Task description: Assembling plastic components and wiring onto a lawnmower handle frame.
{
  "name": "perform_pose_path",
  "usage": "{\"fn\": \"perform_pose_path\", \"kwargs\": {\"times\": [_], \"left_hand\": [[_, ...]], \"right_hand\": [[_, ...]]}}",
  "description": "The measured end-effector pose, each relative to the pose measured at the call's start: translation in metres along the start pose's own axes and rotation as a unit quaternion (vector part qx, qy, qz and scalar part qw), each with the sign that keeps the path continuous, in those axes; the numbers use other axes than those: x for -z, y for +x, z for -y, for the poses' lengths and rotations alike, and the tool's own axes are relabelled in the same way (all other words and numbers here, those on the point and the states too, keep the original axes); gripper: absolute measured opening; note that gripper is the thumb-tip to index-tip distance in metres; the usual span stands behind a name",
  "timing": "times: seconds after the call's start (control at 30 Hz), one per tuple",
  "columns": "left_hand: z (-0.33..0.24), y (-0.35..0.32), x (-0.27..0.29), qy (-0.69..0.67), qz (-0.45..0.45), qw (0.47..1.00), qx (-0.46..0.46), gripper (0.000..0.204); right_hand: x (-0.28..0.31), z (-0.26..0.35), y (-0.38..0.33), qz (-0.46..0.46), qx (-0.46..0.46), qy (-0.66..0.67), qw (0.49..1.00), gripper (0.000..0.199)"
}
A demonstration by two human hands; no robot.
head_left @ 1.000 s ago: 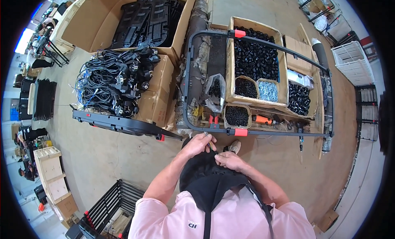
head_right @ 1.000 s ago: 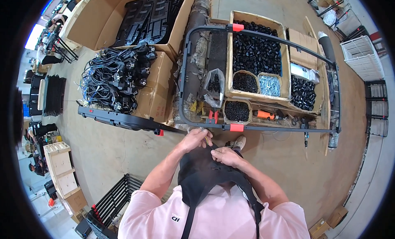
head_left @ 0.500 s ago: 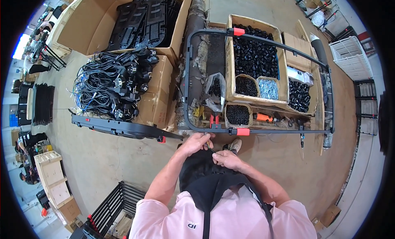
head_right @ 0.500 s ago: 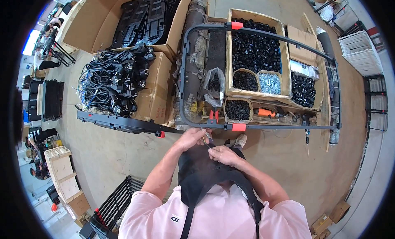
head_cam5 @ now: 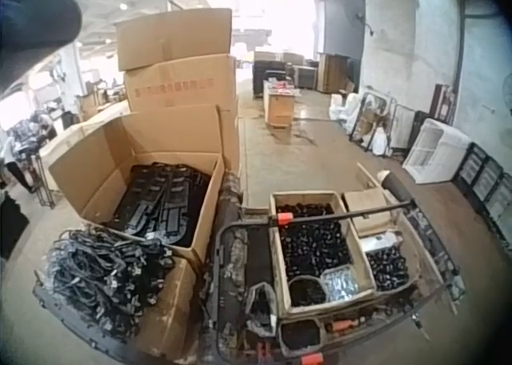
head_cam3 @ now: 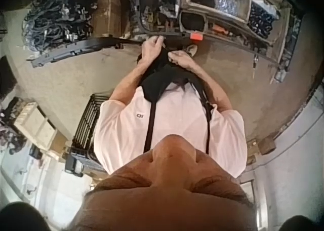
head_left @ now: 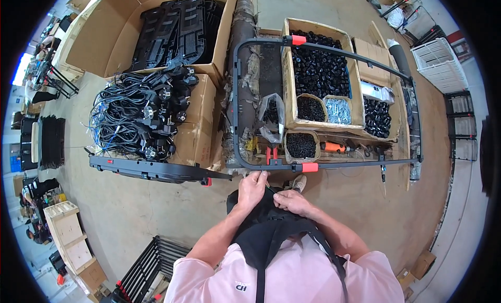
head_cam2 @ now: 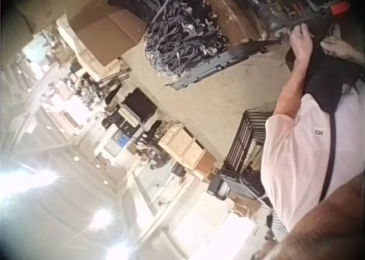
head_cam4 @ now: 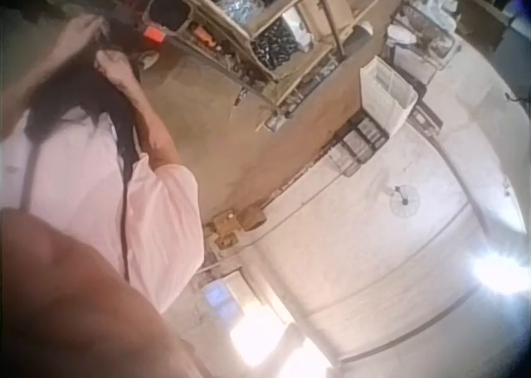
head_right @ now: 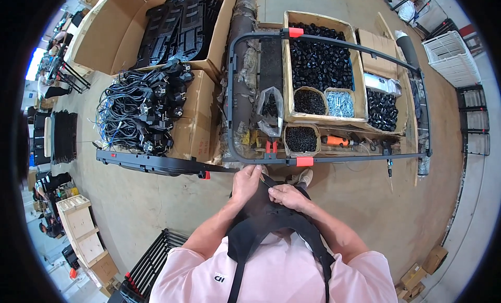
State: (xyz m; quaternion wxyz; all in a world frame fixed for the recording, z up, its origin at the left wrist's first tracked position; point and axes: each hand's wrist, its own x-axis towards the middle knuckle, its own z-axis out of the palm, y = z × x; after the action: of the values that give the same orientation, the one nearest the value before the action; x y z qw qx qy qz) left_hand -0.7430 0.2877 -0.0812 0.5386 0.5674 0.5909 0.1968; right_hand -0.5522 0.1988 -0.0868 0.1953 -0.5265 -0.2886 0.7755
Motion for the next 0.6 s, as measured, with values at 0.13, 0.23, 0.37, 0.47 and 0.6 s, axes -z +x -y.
{"fn": "perform_pose_path", "kwargs": {"times": [0.13,0.23,0.37,0.47,0.6], "left_hand": [[0.004,0.001,0.001,0.075,0.03,0.996,-0.028,0.033],[0.005,0.004,-0.001,-0.008,0.005,1.0,-0.009,0.033],[-0.003,0.0,-0.002,-0.035,0.023,0.997,0.063,0.035],[-0.006,-0.004,-0.002,-0.04,0.013,0.996,0.074,0.035],[-0.002,0.001,-0.001,-0.005,0.008,0.999,0.035,0.034]], "right_hand": [[-0.002,0.001,0.0,-0.002,0.011,-0.018,1.0,0.046],[-0.006,0.003,0.001,-0.002,0.018,-0.026,0.999,0.047],[-0.009,0.007,0.001,-0.01,0.036,-0.059,0.998,0.051],[-0.009,0.004,0.001,0.0,0.021,-0.057,0.998,0.052],[-0.01,0.003,0.001,-0.011,0.024,-0.04,0.999,0.051]]}}
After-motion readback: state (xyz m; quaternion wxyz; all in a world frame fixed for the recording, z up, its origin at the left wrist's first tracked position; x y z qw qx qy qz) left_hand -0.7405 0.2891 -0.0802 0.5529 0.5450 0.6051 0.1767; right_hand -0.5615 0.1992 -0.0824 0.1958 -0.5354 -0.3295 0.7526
